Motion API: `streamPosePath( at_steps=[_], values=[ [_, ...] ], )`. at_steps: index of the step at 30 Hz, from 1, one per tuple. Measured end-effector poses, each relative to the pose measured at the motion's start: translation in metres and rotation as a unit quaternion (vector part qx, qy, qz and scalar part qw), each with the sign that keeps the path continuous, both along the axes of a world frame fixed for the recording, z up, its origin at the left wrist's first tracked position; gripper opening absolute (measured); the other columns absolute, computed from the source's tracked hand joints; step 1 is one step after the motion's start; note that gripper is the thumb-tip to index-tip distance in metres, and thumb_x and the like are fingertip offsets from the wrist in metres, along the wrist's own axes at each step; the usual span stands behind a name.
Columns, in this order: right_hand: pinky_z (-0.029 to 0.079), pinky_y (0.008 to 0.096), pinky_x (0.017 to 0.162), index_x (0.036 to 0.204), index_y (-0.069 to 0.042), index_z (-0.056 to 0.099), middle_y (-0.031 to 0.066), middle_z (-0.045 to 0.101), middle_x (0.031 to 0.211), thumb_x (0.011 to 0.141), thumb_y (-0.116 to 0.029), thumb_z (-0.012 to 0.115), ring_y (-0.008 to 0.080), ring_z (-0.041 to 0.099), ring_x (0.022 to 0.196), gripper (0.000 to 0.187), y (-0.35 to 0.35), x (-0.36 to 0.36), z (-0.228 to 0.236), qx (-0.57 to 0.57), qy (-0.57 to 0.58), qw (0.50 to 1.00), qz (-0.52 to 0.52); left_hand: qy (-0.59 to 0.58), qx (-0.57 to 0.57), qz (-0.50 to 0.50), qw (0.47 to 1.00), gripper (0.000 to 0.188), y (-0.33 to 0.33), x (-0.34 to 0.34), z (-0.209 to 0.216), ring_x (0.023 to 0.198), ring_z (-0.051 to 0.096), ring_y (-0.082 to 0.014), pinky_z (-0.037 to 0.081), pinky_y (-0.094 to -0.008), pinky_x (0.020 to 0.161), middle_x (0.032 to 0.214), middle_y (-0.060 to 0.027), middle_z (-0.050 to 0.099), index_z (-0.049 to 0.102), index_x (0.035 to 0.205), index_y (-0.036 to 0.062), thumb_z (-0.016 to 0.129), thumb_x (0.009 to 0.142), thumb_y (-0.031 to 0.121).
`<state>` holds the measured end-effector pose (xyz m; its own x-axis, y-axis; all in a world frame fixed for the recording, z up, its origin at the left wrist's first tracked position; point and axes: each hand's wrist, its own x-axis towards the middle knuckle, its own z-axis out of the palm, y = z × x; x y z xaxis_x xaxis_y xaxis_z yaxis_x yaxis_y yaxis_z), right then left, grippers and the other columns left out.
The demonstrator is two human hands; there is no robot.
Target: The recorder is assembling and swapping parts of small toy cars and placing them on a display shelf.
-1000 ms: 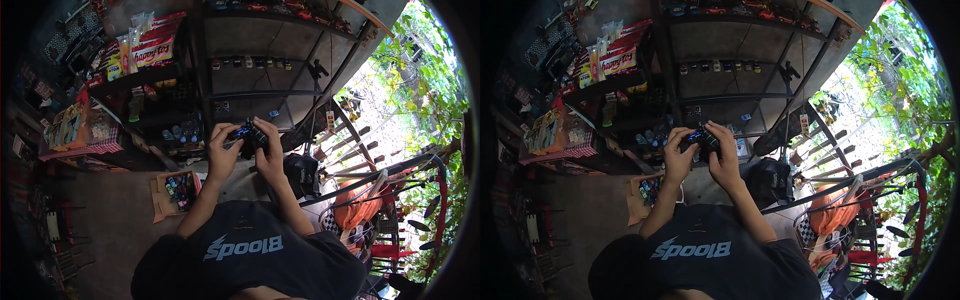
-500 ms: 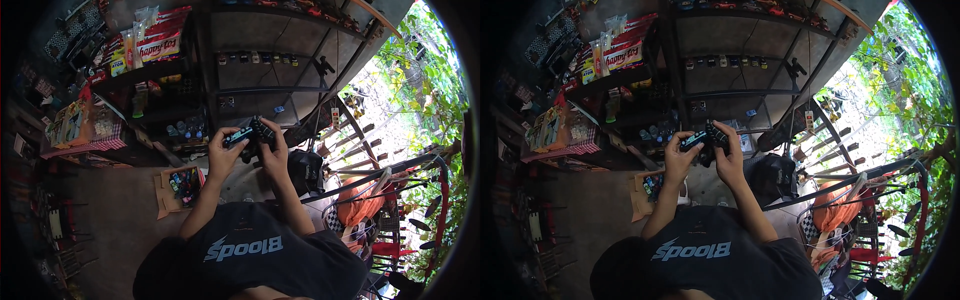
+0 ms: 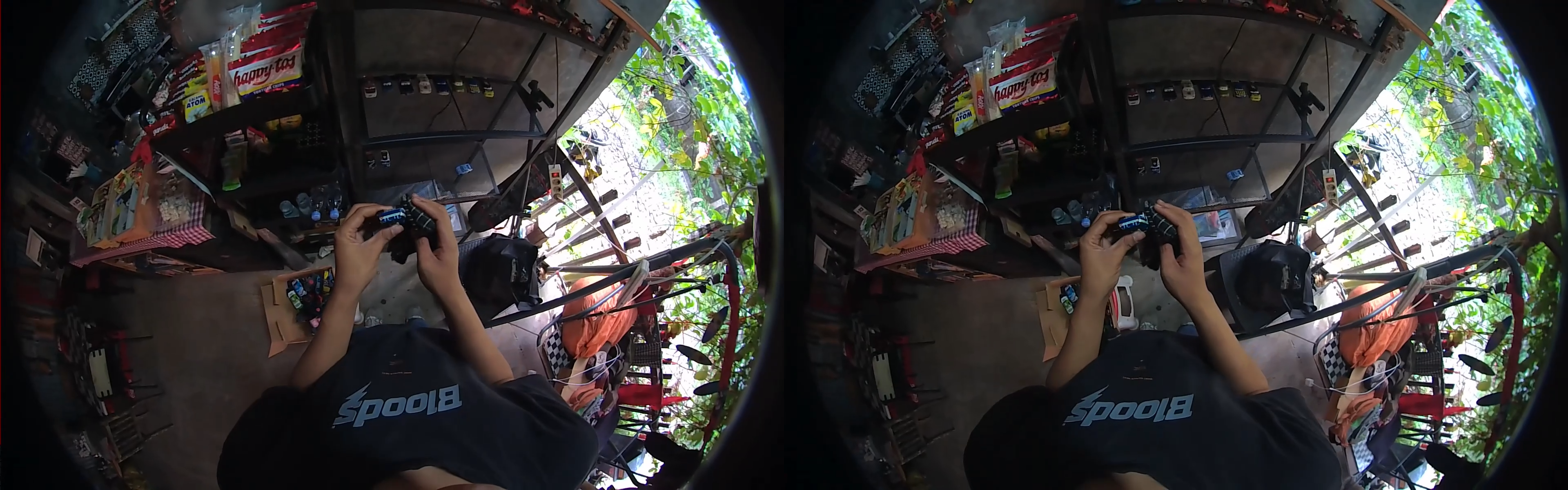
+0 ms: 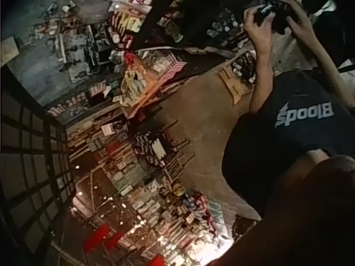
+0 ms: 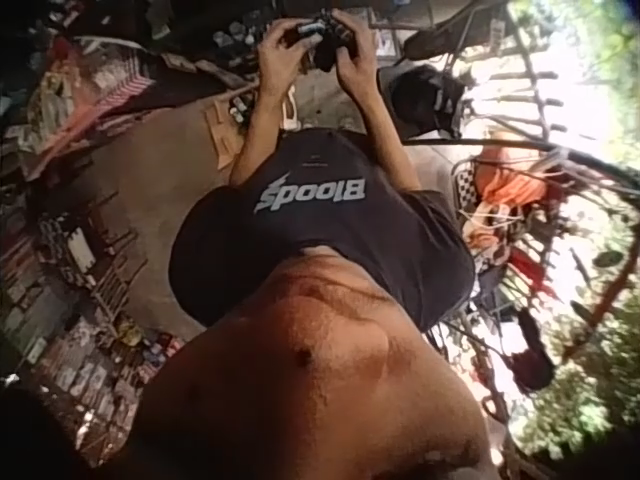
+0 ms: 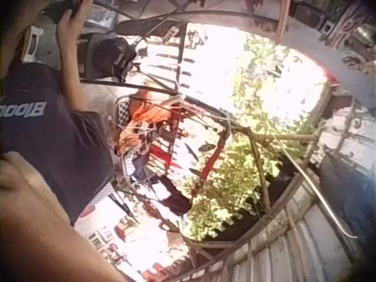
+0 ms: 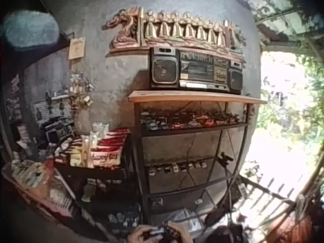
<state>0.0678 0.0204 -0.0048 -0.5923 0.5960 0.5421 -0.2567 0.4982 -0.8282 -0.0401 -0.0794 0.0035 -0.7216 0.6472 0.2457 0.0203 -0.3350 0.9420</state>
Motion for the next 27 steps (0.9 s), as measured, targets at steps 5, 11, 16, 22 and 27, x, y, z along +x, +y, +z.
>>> streamPosePath(
  at_steps=[5,11,16,22,27],
  values=[
    [0.033,0.0408,0.113,0.128,-0.001,0.056,0.0180,0.054,0.134,0.071,0.016,0.046,0.0329,0.048,0.130,0.060,-0.012,-0.003,0.027,0.034,-0.005,0.999,-0.007,0.016,-0.033,-0.018,0.999,0.034,-0.007,-0.006,-0.010,0.101,0.061,-0.0113,0.050,-0.0241,0.090,0.106,-0.0037,0.058,0.065,0.110,-0.0043,0.068,0.079,-0.017],
    [0.033,0.0417,0.112,0.127,-0.001,0.057,0.0183,0.054,0.134,0.070,0.015,0.047,0.0342,0.048,0.130,0.060,-0.018,-0.011,0.020,0.069,-0.004,0.997,-0.021,0.005,0.008,0.012,1.000,0.033,-0.012,-0.011,0.003,0.099,0.062,-0.0125,0.051,-0.0255,0.089,0.105,-0.0047,0.061,0.067,0.109,-0.0024,0.072,0.078,-0.012],
    [0.034,0.0415,0.112,0.127,0.000,0.057,0.0189,0.055,0.134,0.070,0.015,0.047,0.0347,0.051,0.128,0.059,-0.020,-0.021,0.008,-0.027,0.005,0.999,-0.018,0.025,-0.010,0.014,1.000,0.032,-0.017,-0.021,0.006,0.100,0.062,-0.0133,0.050,-0.0245,0.090,0.104,-0.0044,0.062,0.068,0.108,-0.0028,0.074,0.077,-0.009],
    [0.035,0.0412,0.112,0.125,0.000,0.058,0.0195,0.055,0.134,0.070,0.015,0.047,0.0347,0.051,0.129,0.058,-0.027,-0.028,0.037,0.063,0.001,0.998,-0.005,0.027,0.006,0.025,0.999,0.033,-0.019,-0.025,-0.006,0.100,0.061,-0.0126,0.049,-0.0245,0.090,0.104,-0.0047,0.062,0.066,0.112,-0.0055,0.073,0.079,-0.009],
    [0.035,0.0413,0.112,0.126,0.000,0.057,0.0196,0.055,0.134,0.070,0.015,0.047,0.0351,0.051,0.129,0.060,-0.027,-0.034,0.028,0.081,-0.002,0.996,-0.023,0.042,-0.004,0.027,0.999,0.033,-0.025,-0.029,0.009,0.102,0.061,-0.0120,0.049,-0.0241,0.090,0.106,-0.0048,0.062,0.066,0.113,-0.0053,0.074,0.081,-0.006]
  ],
)
